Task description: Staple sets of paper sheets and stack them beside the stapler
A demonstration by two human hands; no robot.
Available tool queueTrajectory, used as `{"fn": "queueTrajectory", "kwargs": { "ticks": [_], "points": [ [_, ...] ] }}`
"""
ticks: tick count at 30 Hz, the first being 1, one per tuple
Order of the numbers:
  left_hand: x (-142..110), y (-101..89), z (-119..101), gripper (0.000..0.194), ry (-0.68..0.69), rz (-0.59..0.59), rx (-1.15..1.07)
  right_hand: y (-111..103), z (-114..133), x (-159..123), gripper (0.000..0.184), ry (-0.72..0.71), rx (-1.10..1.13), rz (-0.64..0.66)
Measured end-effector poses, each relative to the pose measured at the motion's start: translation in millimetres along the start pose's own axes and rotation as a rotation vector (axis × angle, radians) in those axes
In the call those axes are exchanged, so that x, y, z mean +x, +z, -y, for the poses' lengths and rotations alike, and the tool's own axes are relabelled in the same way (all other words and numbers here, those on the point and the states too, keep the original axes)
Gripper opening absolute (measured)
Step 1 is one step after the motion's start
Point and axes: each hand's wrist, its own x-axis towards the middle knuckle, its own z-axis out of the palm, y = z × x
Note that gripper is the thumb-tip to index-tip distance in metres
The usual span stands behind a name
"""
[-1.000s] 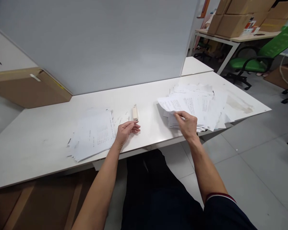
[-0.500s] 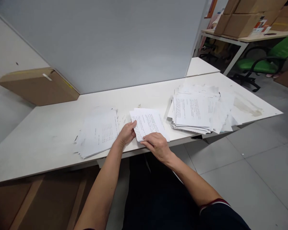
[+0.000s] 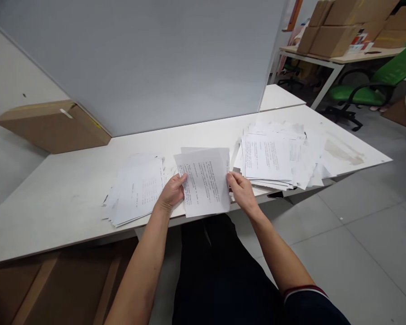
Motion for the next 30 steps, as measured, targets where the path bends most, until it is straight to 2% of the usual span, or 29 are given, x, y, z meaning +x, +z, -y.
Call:
{"fn": "queueTrajectory", "kwargs": {
  "ticks": [4,6,11,13,15,16,18,20,22,25,30],
  "points": [
    [0.8,1.1,2.2,0.035,0.023,-0.040,-0.008,5.5,2.5,1.1,0.035,-0.050,0.037,0.006],
    [1.5,1.7,2.1,0.035,0.025,-0.078,-0.020,1.4,7.4,1.4,0.034,-0.103,-0.056,-0.067],
    [3.7,-0.1,2.0,0.034,0.051,-0.131,-0.025,-31.7,37.1,-0.7,0.029,-0.383,-0.472,-0.577],
    [4.4,-1.1,2.5,0.033,0.051,-0.131,-0.035,-45.0,52.1,-2.9,0.026,-0.473,-0.448,-0.735],
    [4.9,-1.4,3.0,0.033,0.045,-0.133,-0.050,-52.8,62.2,-3.3,0.024,-0.509,-0.272,-0.791],
    [5.0,-1.2,3.1,0.034,0.043,-0.132,-0.057,-54.0,64.1,-2.2,0.023,-0.501,-0.177,-0.769],
    [5.0,-0.4,3.1,0.034,0.050,-0.144,-0.062,-50.5,60.2,2.7,0.023,-0.413,-0.086,-0.619],
    [4.6,0.4,2.8,0.033,0.059,-0.158,-0.063,-40.1,48.3,10.2,0.022,-0.283,-0.164,-0.421],
    [4.0,0.8,2.3,0.033,0.062,-0.165,-0.071,-25.4,32.9,18.0,0.022,-0.199,-0.309,-0.282],
    [3.6,0.7,1.9,0.035,0.052,-0.152,-0.084,-3.2,14.3,25.7,0.022,-0.187,-0.459,-0.244],
    [4.1,-0.7,2.6,0.035,0.056,-0.124,-0.077,20.8,5.5,27.2,0.023,-0.197,-0.496,-0.249]
  ]
}}
